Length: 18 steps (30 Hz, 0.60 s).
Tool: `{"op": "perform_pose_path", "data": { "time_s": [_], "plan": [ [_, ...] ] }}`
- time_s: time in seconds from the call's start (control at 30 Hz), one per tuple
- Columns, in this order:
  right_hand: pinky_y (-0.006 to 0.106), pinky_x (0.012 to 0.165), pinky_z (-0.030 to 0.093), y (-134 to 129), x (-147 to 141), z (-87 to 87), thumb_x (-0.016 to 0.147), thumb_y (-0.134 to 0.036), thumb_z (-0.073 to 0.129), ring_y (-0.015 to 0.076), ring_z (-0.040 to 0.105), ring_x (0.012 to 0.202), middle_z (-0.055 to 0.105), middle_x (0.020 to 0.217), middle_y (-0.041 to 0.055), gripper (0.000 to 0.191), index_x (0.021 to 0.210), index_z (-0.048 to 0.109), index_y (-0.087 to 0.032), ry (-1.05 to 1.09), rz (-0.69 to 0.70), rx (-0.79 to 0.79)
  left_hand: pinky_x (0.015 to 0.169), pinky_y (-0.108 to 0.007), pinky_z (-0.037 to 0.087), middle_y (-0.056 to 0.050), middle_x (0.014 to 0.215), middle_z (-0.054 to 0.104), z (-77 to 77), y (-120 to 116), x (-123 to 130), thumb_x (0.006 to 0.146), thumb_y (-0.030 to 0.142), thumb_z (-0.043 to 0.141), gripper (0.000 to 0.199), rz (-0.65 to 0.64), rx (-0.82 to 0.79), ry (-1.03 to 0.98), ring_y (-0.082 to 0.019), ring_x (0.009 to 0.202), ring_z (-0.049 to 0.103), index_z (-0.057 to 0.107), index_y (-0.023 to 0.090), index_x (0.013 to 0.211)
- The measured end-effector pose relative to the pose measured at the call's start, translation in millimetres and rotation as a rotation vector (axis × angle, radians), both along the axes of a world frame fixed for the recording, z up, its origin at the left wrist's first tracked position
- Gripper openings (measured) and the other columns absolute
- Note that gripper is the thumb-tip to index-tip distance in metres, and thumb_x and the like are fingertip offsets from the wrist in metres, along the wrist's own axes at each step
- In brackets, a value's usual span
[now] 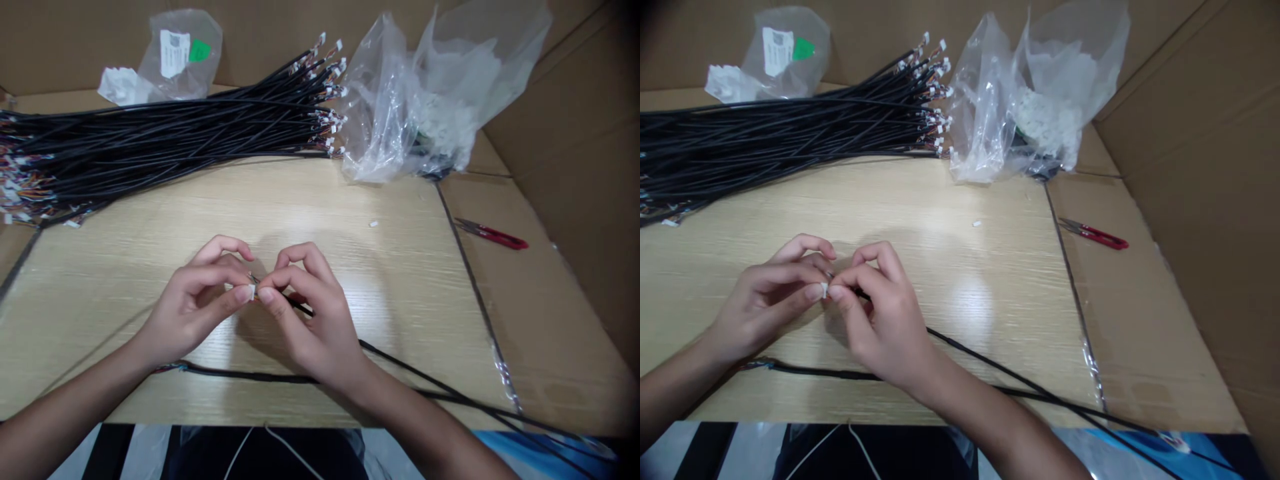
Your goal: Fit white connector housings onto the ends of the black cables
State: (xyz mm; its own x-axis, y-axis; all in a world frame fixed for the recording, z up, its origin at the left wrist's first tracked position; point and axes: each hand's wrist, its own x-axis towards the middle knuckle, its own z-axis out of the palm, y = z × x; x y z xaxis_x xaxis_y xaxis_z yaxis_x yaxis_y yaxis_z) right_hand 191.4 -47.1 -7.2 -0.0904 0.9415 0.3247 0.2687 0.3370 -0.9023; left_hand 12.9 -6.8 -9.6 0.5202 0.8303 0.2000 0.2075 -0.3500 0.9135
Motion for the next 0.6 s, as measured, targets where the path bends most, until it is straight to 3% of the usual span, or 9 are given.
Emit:
{"op": "perform_pose_path", "data": {
  "time_s": [0.17,0.27,0.6],
  "plan": [
    [0.018,0.05,0.045,2.9,2.6,3.4,0.09,-0.02,0.06,0.01,0.053,0.078,0.047,0.095,0.0045,0.009,0.085,0.065,-0.016,0.141,-0.025,-0.177,0.083,-0.02,0.051,-0.004,0.109,0.055,-0.4,-2.7,0.7,0.087,0.01,0.062,0.006,0.034,0.291,0.009,-0.007,0.096,0.056,0.065,0.015,0.088],
    [0.017,0.044,0.042,4.1,3.8,3.9,0.089,-0.022,0.06,0.0058,0.052,0.068,0.045,0.101,0.0041,0.008,0.09,0.066,-0.017,0.239,-0.005,-0.265,0.083,-0.022,0.053,-0.006,0.114,0.055,-0.5,-3.6,1.4,0.085,0.005,0.061,0.011,0.005,0.425,0.002,-0.009,0.101,0.057,0.062,0.014,0.091],
    [0.021,0.052,0.044,8.4,2.5,2.3,0.08,-0.021,0.066,0.003,0.053,0.063,0.044,0.102,0.0028,0.012,0.091,0.067,-0.015,0.279,-0.015,-0.351,0.081,-0.022,0.055,-0.008,0.114,0.057,-0.6,-5.1,-0.8,0.084,0.002,0.058,0.021,-0.031,0.586,0.064,-0.01,0.104,0.057,0.058,0.015,0.1]
  ]
}}
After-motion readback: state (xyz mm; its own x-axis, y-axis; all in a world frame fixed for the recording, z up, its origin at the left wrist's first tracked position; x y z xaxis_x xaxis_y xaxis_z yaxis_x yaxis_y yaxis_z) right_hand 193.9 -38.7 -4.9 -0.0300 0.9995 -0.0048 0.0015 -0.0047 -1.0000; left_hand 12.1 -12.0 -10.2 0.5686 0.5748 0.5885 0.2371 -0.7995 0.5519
